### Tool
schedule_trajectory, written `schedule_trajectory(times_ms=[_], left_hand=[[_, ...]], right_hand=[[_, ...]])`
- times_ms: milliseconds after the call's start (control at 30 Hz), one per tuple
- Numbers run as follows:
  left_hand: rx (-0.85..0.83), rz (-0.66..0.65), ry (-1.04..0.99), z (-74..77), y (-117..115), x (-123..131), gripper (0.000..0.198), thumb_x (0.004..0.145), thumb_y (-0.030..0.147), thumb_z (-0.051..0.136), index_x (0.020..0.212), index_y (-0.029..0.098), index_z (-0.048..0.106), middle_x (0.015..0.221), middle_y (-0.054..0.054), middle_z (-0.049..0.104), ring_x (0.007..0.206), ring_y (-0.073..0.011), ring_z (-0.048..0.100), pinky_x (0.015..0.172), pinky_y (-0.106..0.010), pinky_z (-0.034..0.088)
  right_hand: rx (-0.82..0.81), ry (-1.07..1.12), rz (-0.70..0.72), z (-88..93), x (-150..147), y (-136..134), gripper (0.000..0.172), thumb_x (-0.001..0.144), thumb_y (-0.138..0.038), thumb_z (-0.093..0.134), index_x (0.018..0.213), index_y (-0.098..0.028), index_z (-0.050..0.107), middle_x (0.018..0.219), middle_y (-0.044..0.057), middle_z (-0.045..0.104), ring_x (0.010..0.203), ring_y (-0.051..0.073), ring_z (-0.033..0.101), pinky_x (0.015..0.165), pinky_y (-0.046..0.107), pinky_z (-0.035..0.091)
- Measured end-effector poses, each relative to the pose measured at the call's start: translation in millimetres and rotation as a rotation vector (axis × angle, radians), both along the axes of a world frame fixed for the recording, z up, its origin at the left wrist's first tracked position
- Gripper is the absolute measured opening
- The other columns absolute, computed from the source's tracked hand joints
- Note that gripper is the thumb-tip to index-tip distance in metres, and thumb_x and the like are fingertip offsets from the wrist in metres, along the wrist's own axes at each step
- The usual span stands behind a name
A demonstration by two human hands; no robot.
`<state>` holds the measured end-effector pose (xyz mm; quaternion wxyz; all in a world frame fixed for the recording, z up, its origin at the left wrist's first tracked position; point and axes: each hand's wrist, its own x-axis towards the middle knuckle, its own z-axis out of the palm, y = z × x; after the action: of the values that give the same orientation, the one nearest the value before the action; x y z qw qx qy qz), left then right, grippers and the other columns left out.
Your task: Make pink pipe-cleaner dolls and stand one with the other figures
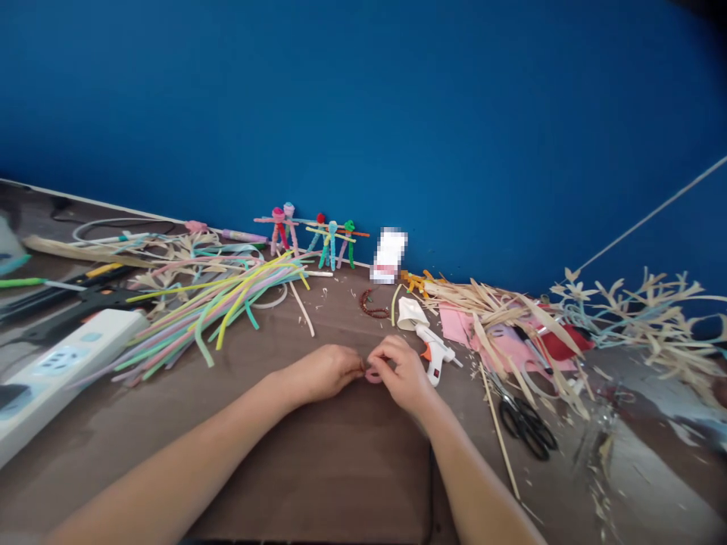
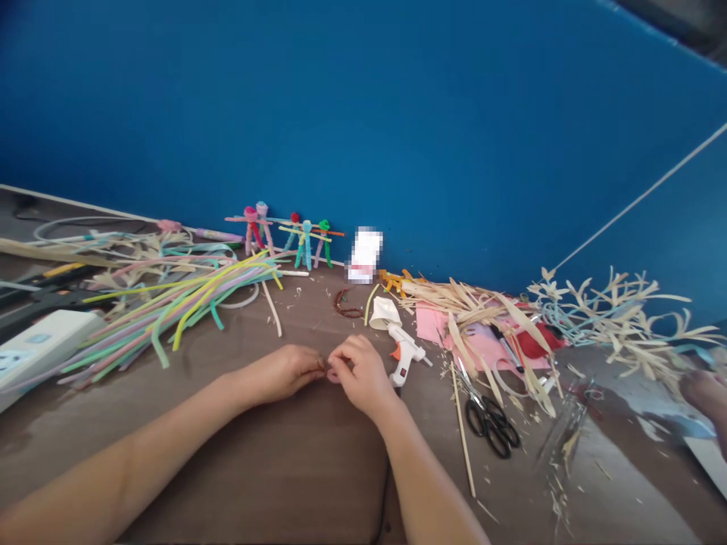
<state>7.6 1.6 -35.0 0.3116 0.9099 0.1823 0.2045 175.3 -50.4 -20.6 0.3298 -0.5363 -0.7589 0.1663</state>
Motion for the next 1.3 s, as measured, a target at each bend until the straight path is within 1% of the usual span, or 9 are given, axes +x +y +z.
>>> schedule_trajectory(times_ms=[233, 333, 467, 600, 733, 933, 1100, 1200, 1300], left_hand=[[-0.031, -0.128, -0.075, 10.3, -9, -1, 0.023, 0.081, 0.020, 0.040, 0.080, 0.019, 0.063, 0.075, -0.006, 0.062, 0.069, -0.0146, 0.056, 0.064, -0.022, 0.039], [0.023, -0.080, -0.134, 9.2, -12, 0, 0.025, 0.082, 0.021, 0.038, 0.079, 0.016, 0.062, 0.071, -0.005, 0.060, 0.065, -0.0123, 0.054, 0.062, -0.020, 0.039], [0.081, 0.060, -0.191, 4.1, -12, 1, 0.027, 0.083, 0.021, 0.037, 0.073, 0.015, 0.061, 0.063, -0.003, 0.055, 0.061, -0.0105, 0.051, 0.059, -0.019, 0.038], [0.064, 0.247, -0.270, 0.1, -9, 3, 0.026, 0.082, 0.021, 0.038, 0.073, 0.014, 0.062, 0.064, -0.003, 0.057, 0.061, -0.0106, 0.052, 0.060, -0.020, 0.039], [0.047, 0.386, -0.295, -1.1, -3, 3, 0.024, 0.080, 0.020, 0.042, 0.069, 0.015, 0.062, 0.067, -0.005, 0.061, 0.064, -0.0118, 0.055, 0.062, -0.020, 0.040], [0.026, 0.465, -0.266, -5.0, 1, 4, 0.022, 0.078, 0.017, 0.043, 0.079, 0.015, 0.065, 0.078, -0.006, 0.066, 0.071, -0.0142, 0.059, 0.067, -0.022, 0.043], [-0.024, 0.494, -0.271, -8.4, 1, 5, 0.024, 0.077, 0.018, 0.044, 0.086, 0.016, 0.065, 0.084, -0.007, 0.067, 0.076, -0.0158, 0.059, 0.071, -0.025, 0.043], [-0.168, 0.529, -0.331, -8.0, 2, 6, 0.020, 0.075, 0.020, 0.048, 0.080, 0.017, 0.066, 0.078, -0.006, 0.067, 0.071, -0.0152, 0.059, 0.067, -0.024, 0.043], [-0.595, 0.526, -0.428, -6.0, 1, 8, 0.016, 0.072, 0.027, 0.053, 0.072, 0.015, 0.064, 0.062, -0.003, 0.063, 0.049, -0.0095, 0.051, 0.048, -0.020, 0.041]], right_hand=[[-0.467, 0.413, -0.045, -15.2, 10, 10, 0.016, 0.068, -0.027, 0.055, 0.059, -0.014, 0.055, 0.055, -0.003, 0.050, 0.052, 0.009, 0.042, 0.053, 0.021, 0.033], [-0.587, 0.627, -0.073, -18.7, 10, 13, 0.020, 0.062, -0.029, 0.060, 0.053, -0.014, 0.051, 0.050, -0.005, 0.047, 0.048, 0.007, 0.037, 0.049, 0.020, 0.028], [-0.703, 0.803, -0.096, -20.8, 9, 15, 0.024, 0.056, -0.029, 0.063, 0.047, -0.014, 0.047, 0.043, -0.007, 0.041, 0.041, 0.004, 0.027, 0.043, 0.020, 0.018], [-0.684, 0.783, -0.095, -20.7, 7, 14, 0.018, 0.059, -0.029, 0.062, 0.055, -0.013, 0.055, 0.044, -0.006, 0.042, 0.040, 0.004, 0.023, 0.042, 0.021, 0.013], [-0.555, 0.666, -0.108, -19.3, 3, 11, 0.018, 0.063, -0.026, 0.058, 0.051, -0.014, 0.054, 0.046, -0.004, 0.048, 0.043, 0.005, 0.032, 0.046, 0.021, 0.022], [-0.423, 0.463, -0.084, -19.3, -2, 7, 0.018, 0.067, -0.023, 0.054, 0.052, -0.014, 0.055, 0.050, -0.002, 0.052, 0.049, 0.008, 0.040, 0.051, 0.021, 0.029], [-0.415, 0.474, -0.076, -20.9, -3, 5, 0.018, 0.068, -0.024, 0.055, 0.053, -0.014, 0.056, 0.051, -0.002, 0.052, 0.049, 0.008, 0.041, 0.051, 0.021, 0.029], [-0.464, 0.537, -0.067, -21.0, -1, 5, 0.021, 0.068, -0.029, 0.057, 0.054, -0.013, 0.058, 0.047, -0.003, 0.049, 0.045, 0.007, 0.037, 0.048, 0.021, 0.027], [-0.532, 0.718, -0.055, -21.6, 3, 7, 0.037, 0.075, -0.039, 0.048, 0.052, -0.013, 0.058, 0.036, -0.006, 0.035, 0.038, 0.006, 0.028, 0.043, 0.021, 0.024]])
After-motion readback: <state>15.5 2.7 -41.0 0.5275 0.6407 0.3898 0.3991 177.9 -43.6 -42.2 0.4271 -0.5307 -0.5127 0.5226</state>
